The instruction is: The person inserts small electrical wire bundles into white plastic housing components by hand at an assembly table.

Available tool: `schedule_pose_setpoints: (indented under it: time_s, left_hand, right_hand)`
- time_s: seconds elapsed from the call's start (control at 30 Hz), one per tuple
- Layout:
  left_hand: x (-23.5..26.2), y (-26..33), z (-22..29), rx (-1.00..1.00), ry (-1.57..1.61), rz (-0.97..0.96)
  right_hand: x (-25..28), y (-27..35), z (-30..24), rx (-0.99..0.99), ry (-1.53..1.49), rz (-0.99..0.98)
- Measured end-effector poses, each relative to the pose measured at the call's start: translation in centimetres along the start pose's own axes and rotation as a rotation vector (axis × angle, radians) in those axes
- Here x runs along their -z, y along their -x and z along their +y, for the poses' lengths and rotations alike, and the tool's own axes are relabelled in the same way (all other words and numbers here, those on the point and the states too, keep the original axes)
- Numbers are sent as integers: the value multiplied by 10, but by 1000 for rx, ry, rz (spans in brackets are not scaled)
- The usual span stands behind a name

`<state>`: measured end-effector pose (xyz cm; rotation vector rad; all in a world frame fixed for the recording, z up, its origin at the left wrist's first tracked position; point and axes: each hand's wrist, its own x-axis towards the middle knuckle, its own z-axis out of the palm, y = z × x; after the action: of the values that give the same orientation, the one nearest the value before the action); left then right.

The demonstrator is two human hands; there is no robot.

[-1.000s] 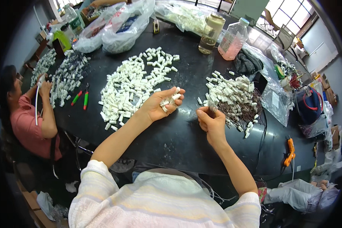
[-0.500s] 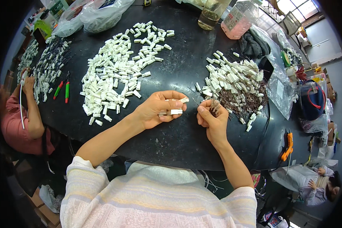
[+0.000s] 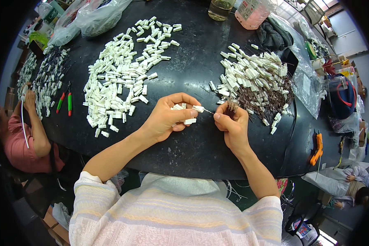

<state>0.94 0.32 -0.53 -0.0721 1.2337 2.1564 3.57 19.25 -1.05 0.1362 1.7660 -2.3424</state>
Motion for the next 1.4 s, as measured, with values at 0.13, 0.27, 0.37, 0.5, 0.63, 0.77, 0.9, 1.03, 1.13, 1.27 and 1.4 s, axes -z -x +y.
schedule_pose_setpoints:
  time_s: [0.13, 0.27, 0.37, 0.5, 0.63, 0.77, 0.9, 1.03, 1.13, 1.27, 1.4]
  left_hand:
    - [1, 1, -2, -21, -52, 8]
    - [0, 1, -3, -82, -221, 39]
    - [2, 1, 1, -93, -310, 49]
    - [0, 2, 4, -53, -422, 24]
    - [0, 2, 4, -89, -488, 5]
    - [3, -3, 9, 95, -31, -50]
    - [7, -4, 3, 97, -40, -44]
    - [8, -2, 2, 61, -48, -62]
    - [4, 0, 1, 69, -111, -57]
    - [4, -1, 3, 87, -85, -44]
    - [8, -2, 9, 125, -98, -33]
  right_hand:
    - [0, 0, 1, 34, 26, 9]
    - [-4, 1, -1, 44, 142, 18]
    - [-4, 3, 0, 80, 302, 27]
    - [-4, 3, -1, 75, 321, 39]
    - [-6, 2, -2, 69, 310, 23]
    - [-5, 1, 1, 88, 253, 28]
    - [-7, 2, 3, 84, 299, 20]
    - [-9, 4, 1, 76, 305, 4]
    - [-9, 4, 3, 75, 322, -4]
    - [-7, 4, 3, 70, 345, -8]
    - [-5, -6, -13, 71, 272, 144]
